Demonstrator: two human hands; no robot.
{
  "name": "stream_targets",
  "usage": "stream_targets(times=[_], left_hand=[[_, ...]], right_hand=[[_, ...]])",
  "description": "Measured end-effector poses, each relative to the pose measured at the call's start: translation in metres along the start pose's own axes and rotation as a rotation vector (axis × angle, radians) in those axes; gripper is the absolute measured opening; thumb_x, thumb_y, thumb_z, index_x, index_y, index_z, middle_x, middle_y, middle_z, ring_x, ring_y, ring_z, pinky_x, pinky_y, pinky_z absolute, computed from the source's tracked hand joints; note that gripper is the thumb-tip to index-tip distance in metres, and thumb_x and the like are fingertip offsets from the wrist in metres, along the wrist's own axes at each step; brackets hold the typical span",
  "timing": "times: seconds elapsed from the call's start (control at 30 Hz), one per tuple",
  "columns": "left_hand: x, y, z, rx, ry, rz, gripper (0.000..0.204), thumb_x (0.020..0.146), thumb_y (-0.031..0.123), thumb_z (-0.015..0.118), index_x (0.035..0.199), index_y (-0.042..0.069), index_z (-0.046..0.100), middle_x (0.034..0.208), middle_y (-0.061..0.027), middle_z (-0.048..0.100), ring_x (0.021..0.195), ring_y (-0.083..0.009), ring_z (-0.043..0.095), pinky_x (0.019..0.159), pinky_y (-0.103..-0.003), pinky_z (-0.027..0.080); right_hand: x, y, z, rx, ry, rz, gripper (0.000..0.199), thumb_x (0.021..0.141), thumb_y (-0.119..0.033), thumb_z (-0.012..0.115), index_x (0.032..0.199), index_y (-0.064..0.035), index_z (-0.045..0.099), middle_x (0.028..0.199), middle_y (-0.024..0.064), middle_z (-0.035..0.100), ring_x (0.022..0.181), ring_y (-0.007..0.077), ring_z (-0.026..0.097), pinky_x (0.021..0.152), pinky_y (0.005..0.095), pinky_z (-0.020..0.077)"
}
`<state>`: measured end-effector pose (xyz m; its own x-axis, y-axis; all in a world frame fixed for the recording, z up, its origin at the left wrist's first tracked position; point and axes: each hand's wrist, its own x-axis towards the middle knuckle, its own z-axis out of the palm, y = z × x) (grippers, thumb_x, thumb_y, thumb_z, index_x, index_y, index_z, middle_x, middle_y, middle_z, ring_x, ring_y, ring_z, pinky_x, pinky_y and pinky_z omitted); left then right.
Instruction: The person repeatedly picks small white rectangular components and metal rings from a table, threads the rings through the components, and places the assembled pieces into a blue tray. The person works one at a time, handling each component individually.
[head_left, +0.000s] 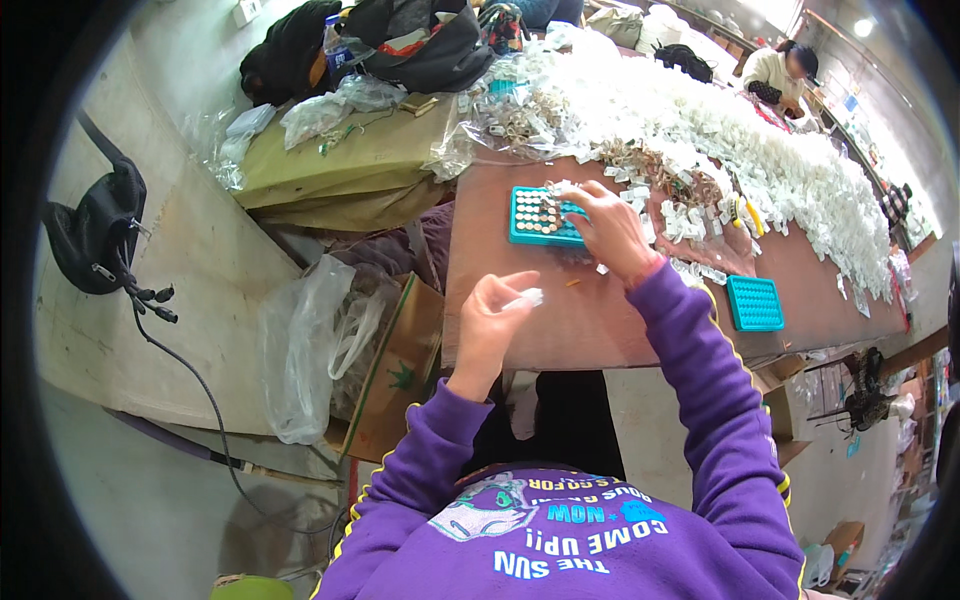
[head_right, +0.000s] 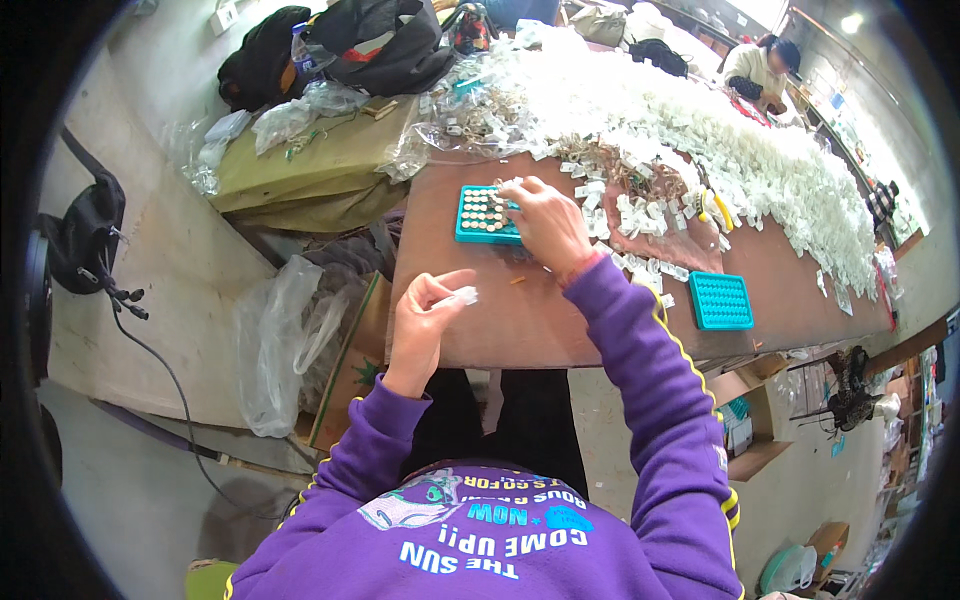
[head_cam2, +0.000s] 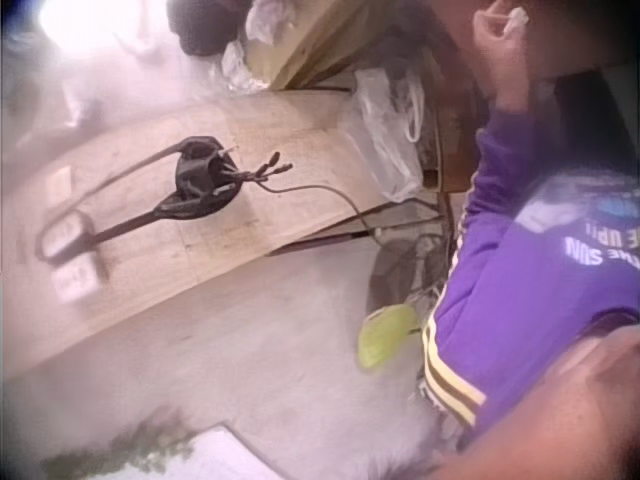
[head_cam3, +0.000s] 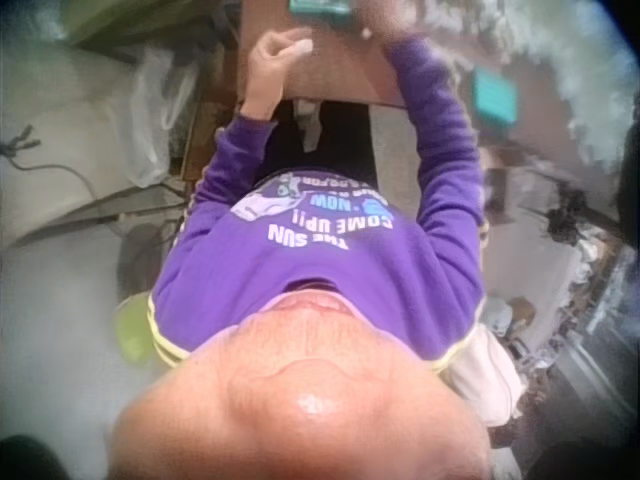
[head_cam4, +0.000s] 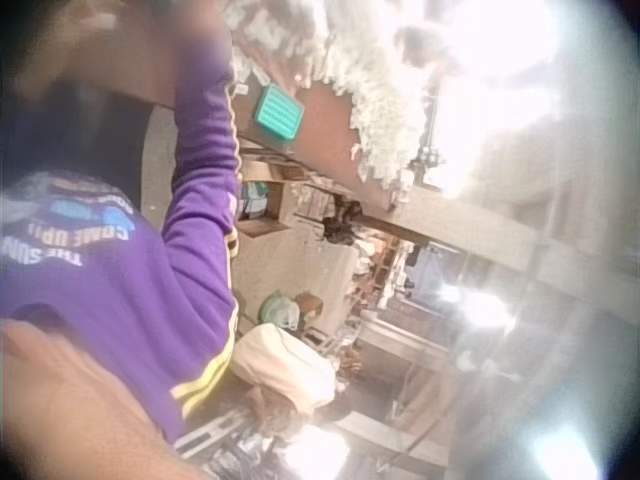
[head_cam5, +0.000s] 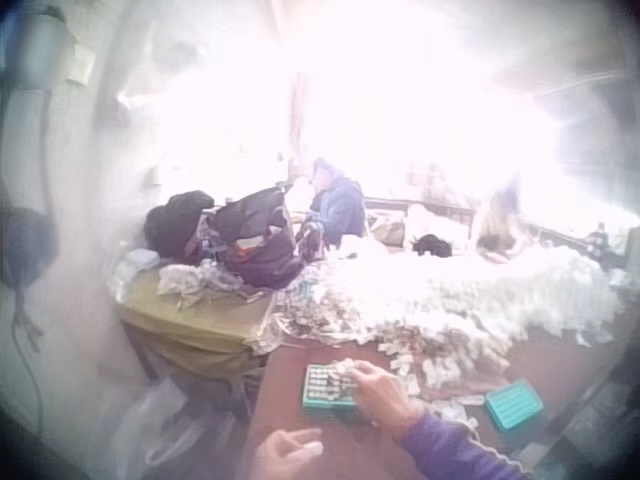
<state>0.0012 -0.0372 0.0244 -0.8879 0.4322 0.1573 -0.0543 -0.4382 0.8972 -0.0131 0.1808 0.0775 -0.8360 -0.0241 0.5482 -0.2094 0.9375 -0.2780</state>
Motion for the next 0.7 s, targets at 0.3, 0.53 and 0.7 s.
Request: stream_targets(times=[0.3, 0.53, 0.7], left_hand=[[-0.001, 0.007, -0.019, -0.475, 0.087, -0.203, 0.016, 0.089, 0.001, 0.051, 0.105, 0.0, 0.052, 0.098, -0.0111, 0.062, 0.093, -0.0219, 0.063, 0.09, -0.038, 0.054], [0.02, 0.022, 0.003, -0.122, -0.029, -0.062, 0.029, 0.09, 0.01, 0.062, 0.117, -0.001, 0.06, 0.102, -0.0027, 0.06, 0.092, -0.008, 0.058, 0.08, -0.024, 0.049], [0.024, 0.036, 0.019, 0.335, -0.216, 0.031, 0.023, 0.087, 0.009, 0.068, 0.107, -0.001, 0.066, 0.093, -0.0021, 0.067, 0.082, -0.0045, 0.059, 0.071, -0.02, 0.048]], right_hand=[[0.041, 0.011, 0.035, -0.115, 0.005, 0.029, 0.009, 0.081, -0.01, 0.062, 0.089, -0.0093, 0.065, 0.086, 0.0099, 0.064, 0.086, 0.0304, 0.063, 0.076, 0.0409, 0.0508], [0.003, -0.035, -0.041, 0.374, -0.141, 0.064, 0.011, 0.086, -0.002, 0.063, 0.095, -0.0013, 0.07, 0.084, 0.002, 0.063, 0.078, 0.0072, 0.059, 0.072, 0.0221, 0.0489], [-0.029, -0.056, -0.059, 0.84, -0.349, 0.348, 0.011, 0.086, 0.0, 0.064, 0.096, 0.0014, 0.06, 0.086, 0.0013, 0.062, 0.079, 0.0061, 0.06, 0.07, 0.0203, 0.0497]])
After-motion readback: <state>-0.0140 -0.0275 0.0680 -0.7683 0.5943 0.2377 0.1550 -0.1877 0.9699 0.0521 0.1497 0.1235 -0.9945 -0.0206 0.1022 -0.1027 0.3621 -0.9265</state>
